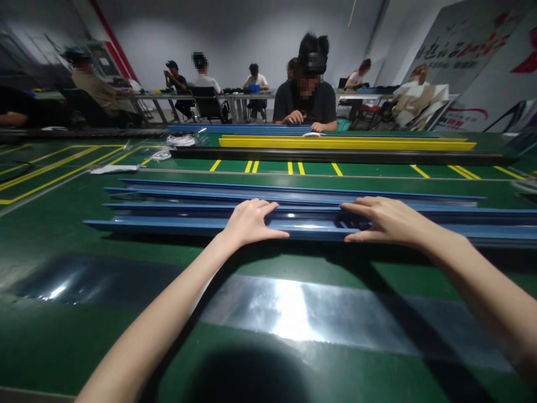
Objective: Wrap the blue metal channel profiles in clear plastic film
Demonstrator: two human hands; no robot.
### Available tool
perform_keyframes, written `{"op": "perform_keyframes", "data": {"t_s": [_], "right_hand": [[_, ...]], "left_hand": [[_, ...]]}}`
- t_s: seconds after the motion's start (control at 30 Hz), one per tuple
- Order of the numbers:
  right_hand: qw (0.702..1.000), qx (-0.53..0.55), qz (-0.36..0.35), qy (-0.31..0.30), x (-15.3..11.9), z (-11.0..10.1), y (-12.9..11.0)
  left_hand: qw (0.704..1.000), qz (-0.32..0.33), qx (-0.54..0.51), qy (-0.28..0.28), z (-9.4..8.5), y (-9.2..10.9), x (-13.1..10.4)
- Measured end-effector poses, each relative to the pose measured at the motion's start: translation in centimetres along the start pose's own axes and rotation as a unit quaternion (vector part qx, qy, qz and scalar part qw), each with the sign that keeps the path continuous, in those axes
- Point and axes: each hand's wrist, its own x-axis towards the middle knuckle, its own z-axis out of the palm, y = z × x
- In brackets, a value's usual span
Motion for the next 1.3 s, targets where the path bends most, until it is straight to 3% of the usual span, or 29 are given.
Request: {"op": "perform_keyframes", "data": {"t_s": [0.23,0.53,0.97,1.3], "right_hand": [[0.999,0.006,0.007,-0.037,-0.3,3.1,-2.6],[0.999,0.033,0.026,-0.031,-0.1,6.0,-3.1],[0.988,0.084,0.131,-0.012,-0.3,8.3,-3.4],[0.987,0.069,0.147,0.012,0.4,9.0,-3.0]], "left_hand": [[1.000,0.000,-0.011,0.003,2.9,-0.9,-2.4],[0.999,-0.004,-0.002,-0.033,4.2,-1.7,-2.4],[0.989,-0.053,0.077,-0.110,4.2,-1.3,-2.1],[0.991,-0.057,0.068,-0.101,4.7,-1.9,-1.2]]}}
